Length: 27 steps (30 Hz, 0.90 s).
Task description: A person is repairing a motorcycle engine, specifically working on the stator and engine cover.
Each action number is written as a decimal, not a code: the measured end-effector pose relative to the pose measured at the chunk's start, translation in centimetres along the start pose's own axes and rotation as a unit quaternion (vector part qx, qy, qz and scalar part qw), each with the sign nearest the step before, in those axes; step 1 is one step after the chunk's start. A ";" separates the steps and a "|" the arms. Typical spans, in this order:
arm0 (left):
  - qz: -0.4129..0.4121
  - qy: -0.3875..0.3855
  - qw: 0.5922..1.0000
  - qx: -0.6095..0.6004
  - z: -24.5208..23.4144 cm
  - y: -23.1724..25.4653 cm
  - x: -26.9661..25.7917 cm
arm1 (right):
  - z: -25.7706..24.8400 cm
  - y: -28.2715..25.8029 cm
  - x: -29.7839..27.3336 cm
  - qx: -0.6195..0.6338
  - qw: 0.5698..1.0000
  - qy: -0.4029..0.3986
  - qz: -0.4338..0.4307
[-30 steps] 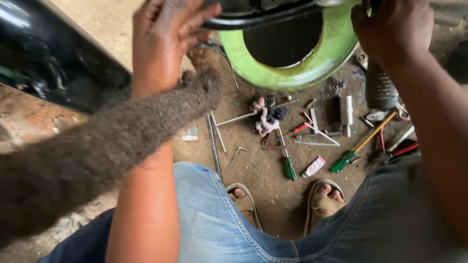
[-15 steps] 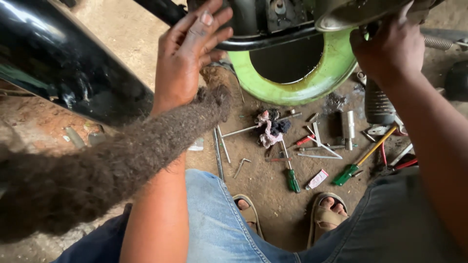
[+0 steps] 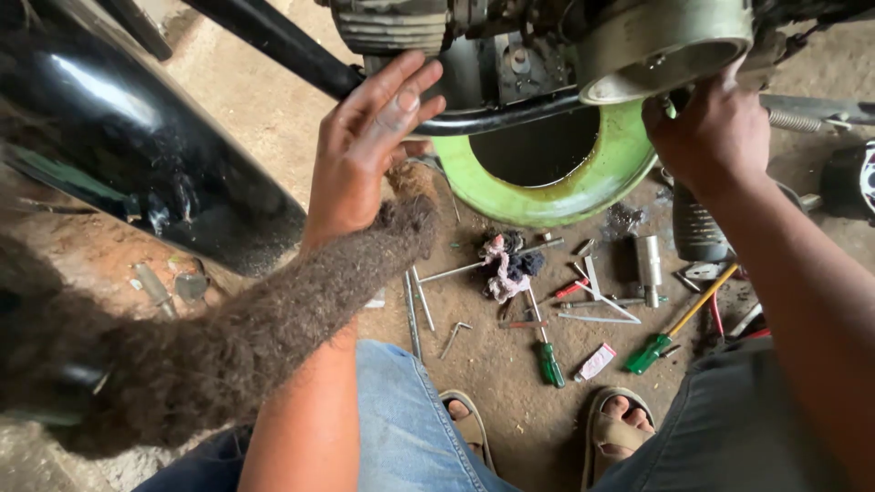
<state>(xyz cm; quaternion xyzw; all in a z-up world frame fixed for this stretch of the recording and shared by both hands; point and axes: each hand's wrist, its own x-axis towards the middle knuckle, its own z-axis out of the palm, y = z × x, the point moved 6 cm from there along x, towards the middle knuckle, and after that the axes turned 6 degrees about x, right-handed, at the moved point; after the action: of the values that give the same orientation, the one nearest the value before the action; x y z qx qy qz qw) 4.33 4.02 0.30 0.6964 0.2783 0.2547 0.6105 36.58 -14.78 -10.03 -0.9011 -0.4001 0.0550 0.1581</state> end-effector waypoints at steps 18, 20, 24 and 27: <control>-0.030 -0.004 0.998 -0.046 0.4 0.6 -0.1 | -1.4 -1.3 -0.6 0.023 0.997 -0.036 0.060; -0.036 0.001 0.999 -0.041 0.4 0.8 -0.1 | -1.2 -1.0 -0.6 0.021 0.997 -0.038 0.058; -0.036 -0.002 0.999 -0.031 0.2 0.6 -0.1 | -0.8 -0.9 -0.4 0.019 0.996 -0.056 0.062; -0.044 0.008 0.999 -0.020 0.2 0.5 -0.1 | -1.0 -0.9 -0.4 0.019 0.996 -0.055 0.071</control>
<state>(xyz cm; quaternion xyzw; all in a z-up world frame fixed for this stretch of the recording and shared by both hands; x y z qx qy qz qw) 4.46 3.72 0.73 0.6686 0.3088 0.2387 0.6330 35.86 -14.74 -8.81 -0.9197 -0.3421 0.1227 0.1486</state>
